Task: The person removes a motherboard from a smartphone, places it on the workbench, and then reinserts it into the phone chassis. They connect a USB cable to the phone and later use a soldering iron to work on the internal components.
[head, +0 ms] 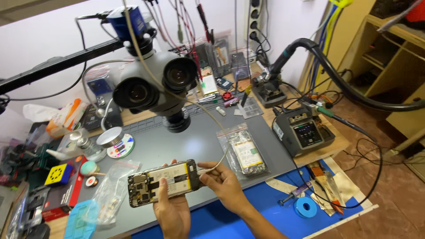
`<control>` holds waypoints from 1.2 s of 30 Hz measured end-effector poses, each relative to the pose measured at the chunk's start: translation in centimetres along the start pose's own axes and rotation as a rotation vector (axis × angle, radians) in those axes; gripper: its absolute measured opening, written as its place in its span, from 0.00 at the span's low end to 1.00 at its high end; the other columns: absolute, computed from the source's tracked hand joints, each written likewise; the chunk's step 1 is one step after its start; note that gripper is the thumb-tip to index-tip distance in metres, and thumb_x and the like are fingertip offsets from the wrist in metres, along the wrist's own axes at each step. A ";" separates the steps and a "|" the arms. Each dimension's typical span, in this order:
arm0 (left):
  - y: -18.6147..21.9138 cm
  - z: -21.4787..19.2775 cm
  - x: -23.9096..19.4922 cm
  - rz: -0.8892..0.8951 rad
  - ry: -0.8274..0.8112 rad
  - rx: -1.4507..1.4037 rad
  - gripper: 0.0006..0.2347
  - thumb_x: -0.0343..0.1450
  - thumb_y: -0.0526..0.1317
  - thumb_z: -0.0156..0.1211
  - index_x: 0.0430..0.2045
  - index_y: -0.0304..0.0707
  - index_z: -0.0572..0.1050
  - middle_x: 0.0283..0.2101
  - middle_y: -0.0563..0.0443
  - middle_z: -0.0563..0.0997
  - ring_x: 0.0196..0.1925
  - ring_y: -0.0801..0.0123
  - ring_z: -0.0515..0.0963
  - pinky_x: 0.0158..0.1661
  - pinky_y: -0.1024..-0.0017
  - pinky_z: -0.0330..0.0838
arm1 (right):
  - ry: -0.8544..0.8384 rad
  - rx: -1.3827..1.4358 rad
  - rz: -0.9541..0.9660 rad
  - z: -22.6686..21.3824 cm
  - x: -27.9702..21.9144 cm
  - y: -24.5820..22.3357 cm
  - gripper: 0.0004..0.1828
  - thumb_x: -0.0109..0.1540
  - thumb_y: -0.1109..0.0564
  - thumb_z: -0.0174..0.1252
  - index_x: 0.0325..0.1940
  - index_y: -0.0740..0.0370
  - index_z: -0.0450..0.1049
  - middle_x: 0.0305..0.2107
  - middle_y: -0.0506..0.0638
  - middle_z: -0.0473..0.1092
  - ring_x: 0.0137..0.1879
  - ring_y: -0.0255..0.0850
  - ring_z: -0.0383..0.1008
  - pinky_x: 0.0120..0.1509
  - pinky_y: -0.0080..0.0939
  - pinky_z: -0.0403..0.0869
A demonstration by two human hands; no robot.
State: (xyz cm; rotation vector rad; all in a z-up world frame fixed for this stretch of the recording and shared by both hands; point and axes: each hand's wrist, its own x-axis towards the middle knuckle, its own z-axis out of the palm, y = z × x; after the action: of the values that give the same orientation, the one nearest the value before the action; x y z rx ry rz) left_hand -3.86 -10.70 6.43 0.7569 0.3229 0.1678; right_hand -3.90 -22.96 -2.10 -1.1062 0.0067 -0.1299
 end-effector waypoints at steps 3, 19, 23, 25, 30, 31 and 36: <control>-1.0 -0.6 0.5 -0.001 -0.039 0.029 0.24 0.75 0.38 0.43 0.68 0.31 0.59 0.64 0.24 0.72 0.69 0.44 0.73 0.62 0.44 0.70 | -0.008 0.000 -0.078 -0.9 -0.3 -0.2 0.13 0.63 0.63 0.66 0.51 0.68 0.79 0.33 0.59 0.82 0.41 0.44 0.85 0.53 0.41 0.84; -5.2 -2.1 2.3 -0.143 -0.056 0.075 0.23 0.73 0.44 0.46 0.64 0.32 0.63 0.67 0.33 0.72 0.68 0.49 0.72 0.66 0.52 0.68 | -0.128 -0.495 -0.523 -3.6 -1.2 -2.7 0.12 0.70 0.52 0.59 0.53 0.61 0.73 0.40 0.51 0.78 0.41 0.41 0.84 0.47 0.39 0.83; -6.8 -2.0 2.7 -0.143 -0.073 0.121 0.26 0.72 0.47 0.45 0.65 0.34 0.62 0.67 0.35 0.71 0.67 0.49 0.72 0.65 0.52 0.67 | -0.170 -0.500 -0.502 -4.8 -1.1 -2.8 0.13 0.72 0.51 0.56 0.55 0.62 0.71 0.35 0.52 0.79 0.40 0.39 0.81 0.43 0.38 0.79; -7.4 -1.9 2.6 -0.122 -0.080 0.124 0.26 0.72 0.47 0.45 0.64 0.32 0.63 0.66 0.34 0.72 0.66 0.48 0.73 0.64 0.52 0.68 | -0.178 -0.509 -0.480 -5.2 -1.2 -2.9 0.14 0.73 0.50 0.55 0.55 0.62 0.71 0.34 0.52 0.78 0.39 0.39 0.80 0.41 0.38 0.78; -9.7 -6.4 7.8 0.091 -0.090 0.007 0.23 0.68 0.49 0.58 0.56 0.38 0.66 0.62 0.32 0.76 0.67 0.52 0.77 0.63 0.52 0.74 | -0.060 -0.320 -0.323 -5.4 -1.5 -3.2 0.12 0.69 0.54 0.60 0.53 0.64 0.77 0.31 0.55 0.79 0.37 0.41 0.83 0.49 0.40 0.86; -9.9 -6.9 8.2 0.091 -0.096 0.006 0.23 0.68 0.49 0.58 0.56 0.38 0.66 0.62 0.32 0.76 0.67 0.52 0.77 0.63 0.52 0.74 | -0.057 -0.321 -0.329 -5.9 -1.6 -3.9 0.12 0.69 0.54 0.60 0.53 0.64 0.77 0.31 0.55 0.79 0.37 0.41 0.83 0.49 0.40 0.86; -10.8 -9.6 9.4 0.091 -0.217 -0.043 0.26 0.69 0.53 0.59 0.60 0.42 0.65 0.64 0.37 0.74 0.67 0.53 0.75 0.64 0.49 0.72 | -0.125 -1.015 0.009 -8.9 -2.8 -5.5 0.25 0.69 0.42 0.60 0.64 0.58 0.76 0.30 0.48 0.81 0.40 0.45 0.81 0.59 0.44 0.74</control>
State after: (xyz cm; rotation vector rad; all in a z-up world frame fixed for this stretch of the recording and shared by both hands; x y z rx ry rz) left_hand 1.93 -9.77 -9.80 0.7399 0.0787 0.1763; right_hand -7.86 -32.99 -1.29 -2.1264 -0.0386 -0.0414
